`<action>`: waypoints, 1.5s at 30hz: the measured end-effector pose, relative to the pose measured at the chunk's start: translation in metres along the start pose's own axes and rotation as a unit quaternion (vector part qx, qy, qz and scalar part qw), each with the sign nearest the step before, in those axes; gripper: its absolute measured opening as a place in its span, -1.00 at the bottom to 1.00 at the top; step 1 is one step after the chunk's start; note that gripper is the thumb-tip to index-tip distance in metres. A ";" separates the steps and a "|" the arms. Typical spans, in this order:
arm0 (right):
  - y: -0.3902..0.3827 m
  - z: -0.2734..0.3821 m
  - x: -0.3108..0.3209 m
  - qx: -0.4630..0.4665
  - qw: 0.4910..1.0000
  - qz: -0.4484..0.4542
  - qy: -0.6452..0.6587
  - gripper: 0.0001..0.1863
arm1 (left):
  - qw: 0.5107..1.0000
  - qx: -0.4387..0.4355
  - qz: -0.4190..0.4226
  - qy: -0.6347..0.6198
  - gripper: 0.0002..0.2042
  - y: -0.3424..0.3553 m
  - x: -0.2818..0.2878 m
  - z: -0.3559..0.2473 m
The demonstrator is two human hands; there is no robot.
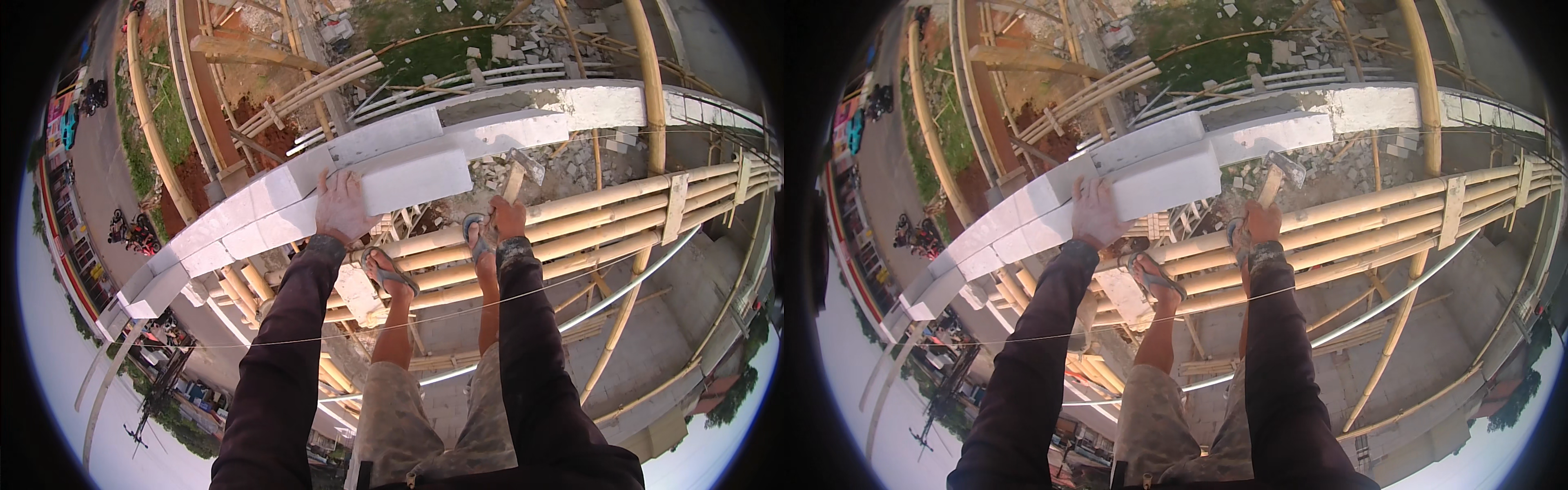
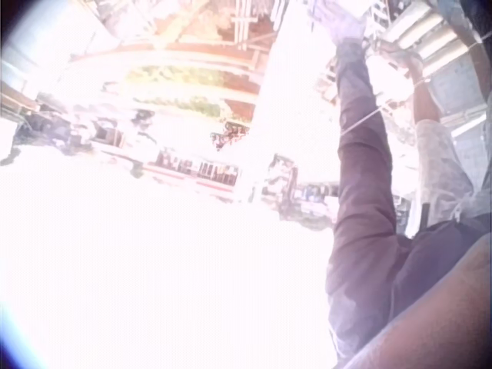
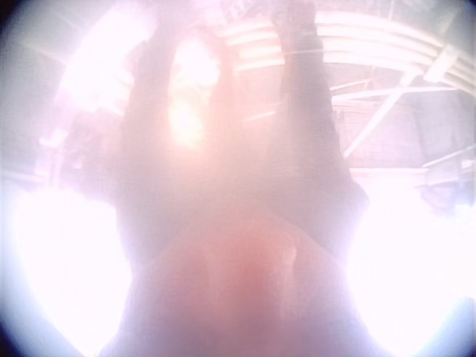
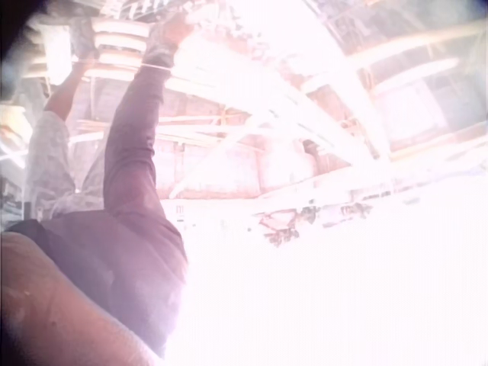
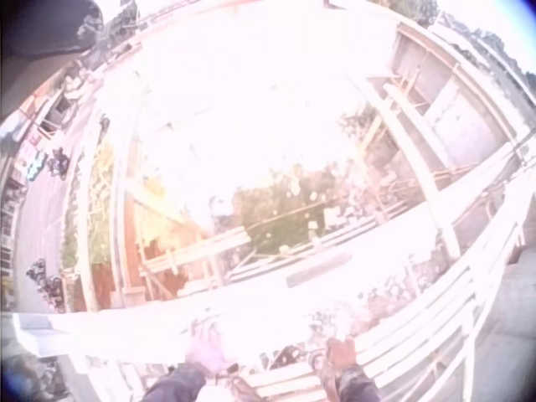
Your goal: The person places white rectangular tiles onto a curved wall section supported by bamboo scaffolding. They use a trowel to apply mortar between tiles and tap them into alignment. The person repeatedly adjusts tile positions and applies mortar to ensure proper fit along the curve.
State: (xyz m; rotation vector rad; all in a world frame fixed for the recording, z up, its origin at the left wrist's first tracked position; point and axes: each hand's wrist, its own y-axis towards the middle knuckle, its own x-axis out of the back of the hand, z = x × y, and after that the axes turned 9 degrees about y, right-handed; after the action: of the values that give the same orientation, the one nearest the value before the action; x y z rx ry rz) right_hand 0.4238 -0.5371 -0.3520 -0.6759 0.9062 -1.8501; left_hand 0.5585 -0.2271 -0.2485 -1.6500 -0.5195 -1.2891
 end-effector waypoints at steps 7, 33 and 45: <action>0.009 0.003 -0.005 0.170 0.970 0.055 -0.165 -0.79 | 0.999 0.000 -0.005 0.040 -0.19 -0.001 0.001 -0.001; -0.081 0.063 -0.004 0.123 0.969 0.003 -0.216 -0.65 | 0.997 -0.011 -0.010 0.081 -0.16 0.001 -0.004 0.000; -0.118 0.070 -0.025 0.302 0.870 0.065 -0.385 -0.75 | 1.000 -0.009 -0.001 0.029 -0.16 0.000 -0.001 0.002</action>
State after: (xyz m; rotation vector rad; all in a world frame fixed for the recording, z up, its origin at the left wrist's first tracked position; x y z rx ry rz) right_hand 0.4279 -0.5008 -0.2174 -0.8170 -0.1542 -1.4156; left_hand 0.5591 -0.2255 -0.2496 -1.6220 -0.4760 -1.3426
